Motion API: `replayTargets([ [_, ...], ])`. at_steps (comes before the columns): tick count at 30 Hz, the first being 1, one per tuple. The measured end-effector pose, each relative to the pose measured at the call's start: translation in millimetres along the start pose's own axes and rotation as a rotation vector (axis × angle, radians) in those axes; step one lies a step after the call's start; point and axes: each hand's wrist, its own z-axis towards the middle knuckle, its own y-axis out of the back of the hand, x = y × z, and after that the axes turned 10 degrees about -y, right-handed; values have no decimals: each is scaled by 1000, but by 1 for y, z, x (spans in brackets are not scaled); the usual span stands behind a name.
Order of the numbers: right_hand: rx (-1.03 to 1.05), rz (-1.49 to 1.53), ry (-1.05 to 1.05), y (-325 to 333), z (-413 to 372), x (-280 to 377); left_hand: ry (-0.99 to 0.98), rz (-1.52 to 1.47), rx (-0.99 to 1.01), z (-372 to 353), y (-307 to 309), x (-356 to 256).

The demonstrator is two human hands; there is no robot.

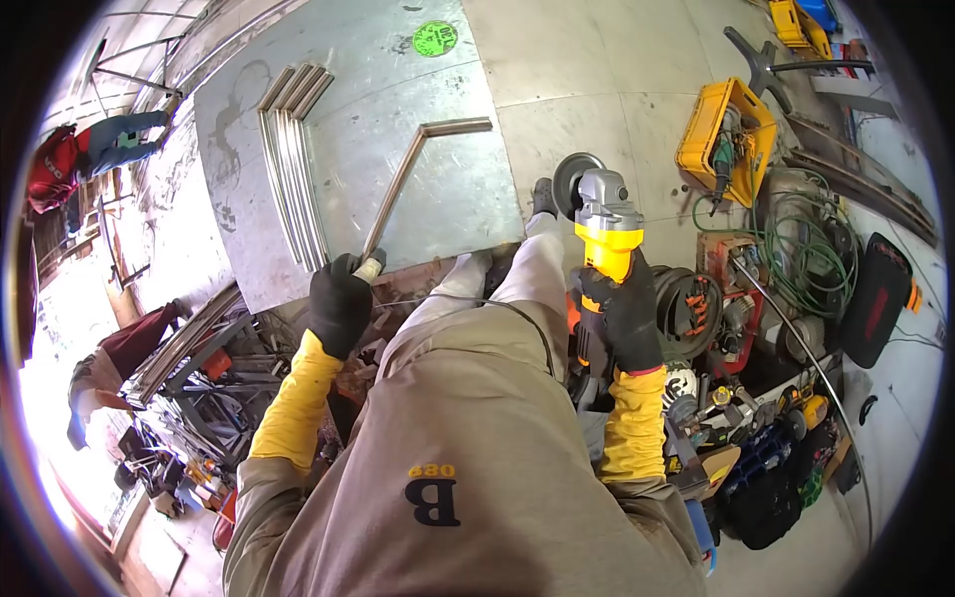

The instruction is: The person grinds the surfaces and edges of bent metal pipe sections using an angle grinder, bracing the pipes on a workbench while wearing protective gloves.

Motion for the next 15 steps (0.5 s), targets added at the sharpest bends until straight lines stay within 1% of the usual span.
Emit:
replayTargets([
  [2,6,-29,26,0,2,-6,-119,-39,5,-8,16,3],
  [3,-5,2,14,-4,0,-6,-13,-240,28,-10,38,-10],
  [4,-18,31,2,-7,-2,-6,-24,-244,27,-14,46,-15],
  [6,-41,42,18,-15,-8,-5,96,-531,-43,-23,56,-24],
  [7,-51,55,32,-17,-10,-5,175,-538,40,-24,70,-31],
  [8,-62,55,30,-17,-10,-8,167,-544,45,-27,73,-33],
  [11,-9,-14,83,-16,-11,-16,62,-297,-63,-41,74,-35],
  [12,-15,-15,77,-17,-13,-17,59,-302,-58,-44,75,-38],
  [14,-12,60,32,-20,-15,-17,162,-213,-31,-48,84,-46],
  [15,-16,57,27,-20,-15,-18,129,-199,-41,-48,90,-50],
])
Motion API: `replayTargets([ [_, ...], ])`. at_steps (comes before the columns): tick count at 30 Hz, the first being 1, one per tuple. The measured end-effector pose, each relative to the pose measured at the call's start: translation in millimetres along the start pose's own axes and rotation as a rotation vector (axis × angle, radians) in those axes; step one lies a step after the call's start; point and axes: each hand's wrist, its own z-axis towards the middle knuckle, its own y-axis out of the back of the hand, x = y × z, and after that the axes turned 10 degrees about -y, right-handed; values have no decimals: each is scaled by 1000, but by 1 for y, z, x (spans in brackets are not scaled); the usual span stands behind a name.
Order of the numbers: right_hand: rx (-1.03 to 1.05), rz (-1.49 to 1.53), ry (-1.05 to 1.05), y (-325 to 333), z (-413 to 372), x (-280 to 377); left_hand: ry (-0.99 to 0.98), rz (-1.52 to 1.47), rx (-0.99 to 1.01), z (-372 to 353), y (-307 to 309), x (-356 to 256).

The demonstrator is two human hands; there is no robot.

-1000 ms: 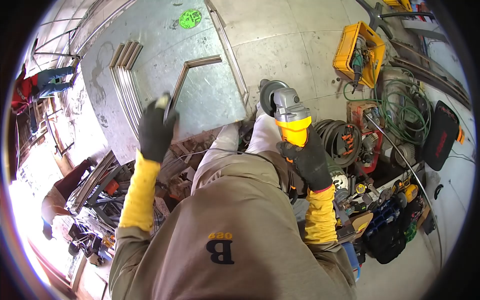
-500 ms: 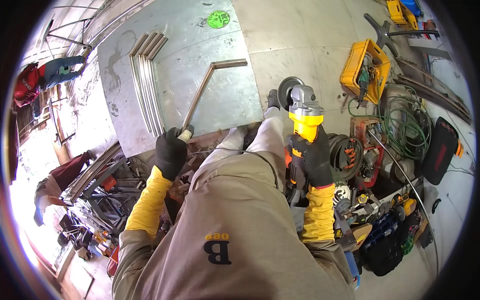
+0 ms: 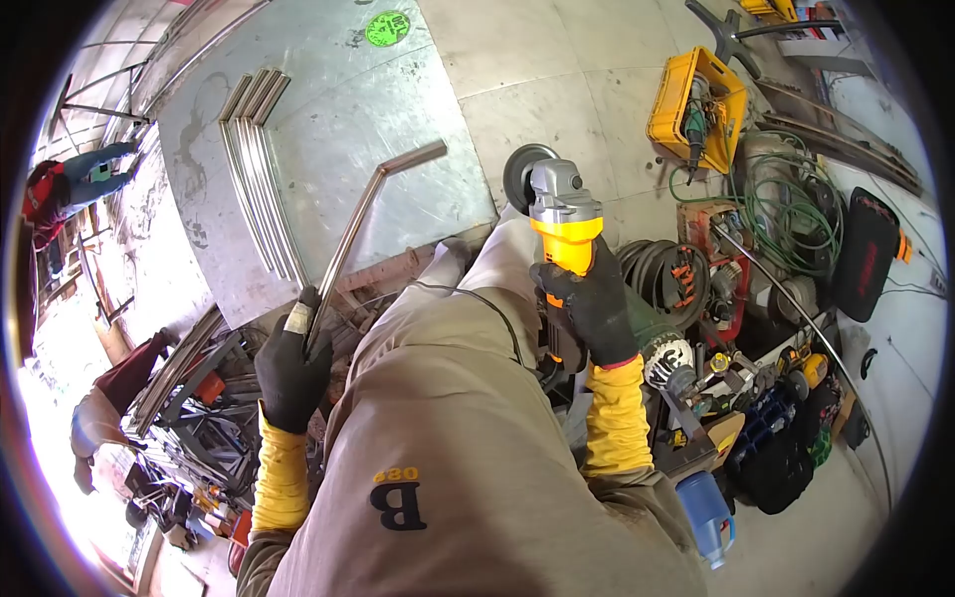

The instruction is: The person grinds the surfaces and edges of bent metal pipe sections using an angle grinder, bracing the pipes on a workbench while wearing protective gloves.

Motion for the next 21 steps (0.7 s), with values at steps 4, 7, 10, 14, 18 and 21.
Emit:
replayTargets([
  [4,-23,-77,83,1,3,1,-109,36,-2,4,25,-6],
  [7,-20,-100,53,4,0,3,-73,-50,-91,8,51,-25],
  [10,15,-42,-46,6,0,10,-22,-295,-181,-1,49,-16],
  [14,-9,-107,36,6,4,13,273,-761,-516,15,42,-21],
  [18,4,-181,47,13,7,11,304,-966,-643,28,26,-9],
  [21,-4,-242,77,9,1,17,327,-960,-699,34,21,-4],
])
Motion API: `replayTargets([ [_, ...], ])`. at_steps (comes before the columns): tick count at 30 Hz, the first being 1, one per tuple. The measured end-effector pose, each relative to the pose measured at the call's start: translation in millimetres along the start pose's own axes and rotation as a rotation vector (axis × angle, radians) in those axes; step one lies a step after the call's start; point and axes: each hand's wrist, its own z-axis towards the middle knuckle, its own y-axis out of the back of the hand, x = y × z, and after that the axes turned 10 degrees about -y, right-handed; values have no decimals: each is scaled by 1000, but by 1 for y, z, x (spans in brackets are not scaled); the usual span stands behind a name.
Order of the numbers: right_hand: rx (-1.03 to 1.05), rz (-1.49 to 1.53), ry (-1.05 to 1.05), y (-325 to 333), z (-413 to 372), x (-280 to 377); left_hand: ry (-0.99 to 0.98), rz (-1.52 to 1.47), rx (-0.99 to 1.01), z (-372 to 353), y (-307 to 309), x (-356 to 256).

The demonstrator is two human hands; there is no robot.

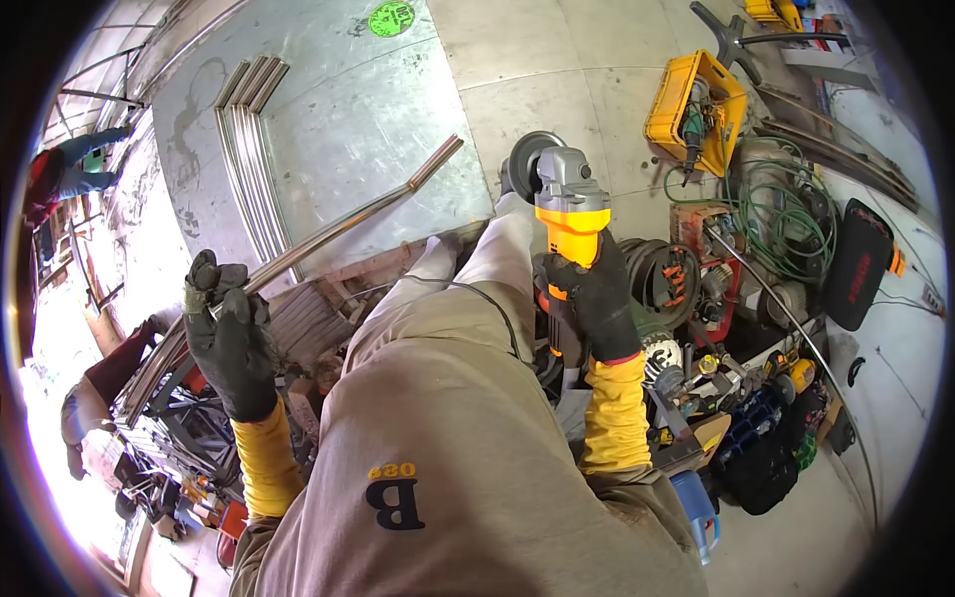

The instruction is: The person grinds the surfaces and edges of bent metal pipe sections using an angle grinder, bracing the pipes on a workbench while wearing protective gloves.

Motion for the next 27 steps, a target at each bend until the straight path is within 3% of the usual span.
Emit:
replayTargets([
  [2,-11,129,-82,-4,-4,7,-193,178,114,5,5,4],
  [3,-6,127,-80,-5,-4,8,-58,-25,45,7,-2,-4],
  [4,-22,115,-81,-4,-4,7,-61,-24,40,13,0,3],
  [6,-33,103,-81,-4,-6,8,-118,-87,284,24,6,34],
  [7,-34,93,-121,-3,-6,10,-192,-29,275,29,-8,46],
  [8,-36,84,-160,-2,-6,12,111,-247,134,23,-15,47],
  [10,-29,92,-138,-1,-3,6,-266,96,217,16,-29,71],
  [11,-27,98,-123,0,-3,3,-266,92,220,15,-26,72],
  [13,-50,159,-115,-5,-6,8,68,-194,202,11,-27,51],
  [14,-66,226,-100,-8,-7,10,71,-198,204,6,-25,50],
  [17,-82,190,-60,-8,-7,5,-187,-114,574,-12,-17,42],
  [18,-92,188,-60,-7,-7,2,-178,74,621,-25,-9,33],
  [20,-3,158,-82,-4,-8,-7,-453,237,783,-30,-10,22],
  [25,-47,-41,-66,-6,-16,-8,-588,360,806,-49,-4,34],
  [27,-36,7,-113,-5,-16,-7,-642,402,844,-48,-2,39],
])
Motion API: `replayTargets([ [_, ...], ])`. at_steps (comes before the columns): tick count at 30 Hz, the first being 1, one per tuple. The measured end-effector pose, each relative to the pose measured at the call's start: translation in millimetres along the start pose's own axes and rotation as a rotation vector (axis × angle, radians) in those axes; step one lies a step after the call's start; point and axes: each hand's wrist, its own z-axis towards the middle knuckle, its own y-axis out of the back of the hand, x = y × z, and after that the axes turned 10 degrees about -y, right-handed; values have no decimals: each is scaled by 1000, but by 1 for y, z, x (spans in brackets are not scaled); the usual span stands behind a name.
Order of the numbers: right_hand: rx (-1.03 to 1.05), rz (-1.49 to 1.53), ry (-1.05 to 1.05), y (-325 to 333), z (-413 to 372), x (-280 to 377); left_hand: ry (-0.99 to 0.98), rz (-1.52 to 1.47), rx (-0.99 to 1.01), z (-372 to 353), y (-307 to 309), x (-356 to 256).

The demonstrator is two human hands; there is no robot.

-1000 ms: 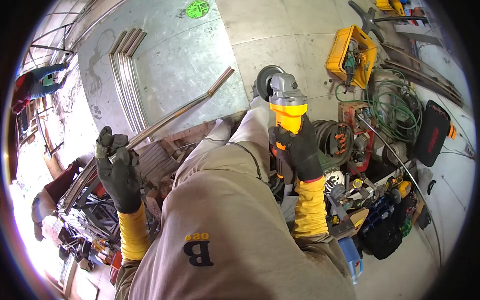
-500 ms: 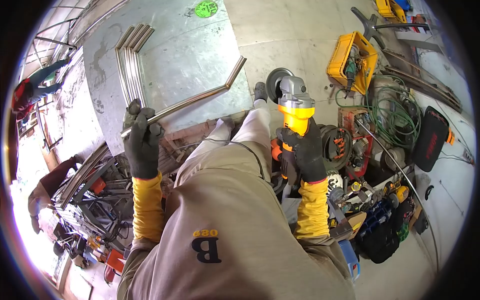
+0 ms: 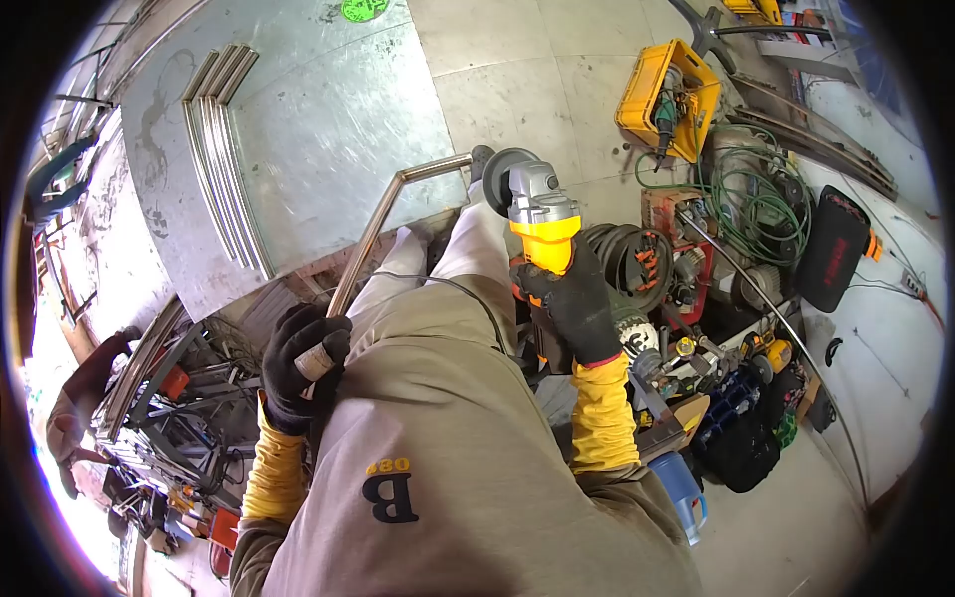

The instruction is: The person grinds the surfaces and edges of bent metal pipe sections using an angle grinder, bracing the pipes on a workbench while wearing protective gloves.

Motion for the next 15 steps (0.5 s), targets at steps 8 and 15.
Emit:
replayTargets([
  [8,13,-121,-42,0,0,17,-17,18,7,-4,-7,0],
  [15,22,-227,80,-5,3,21,-42,36,73,-6,-8,-1],
])
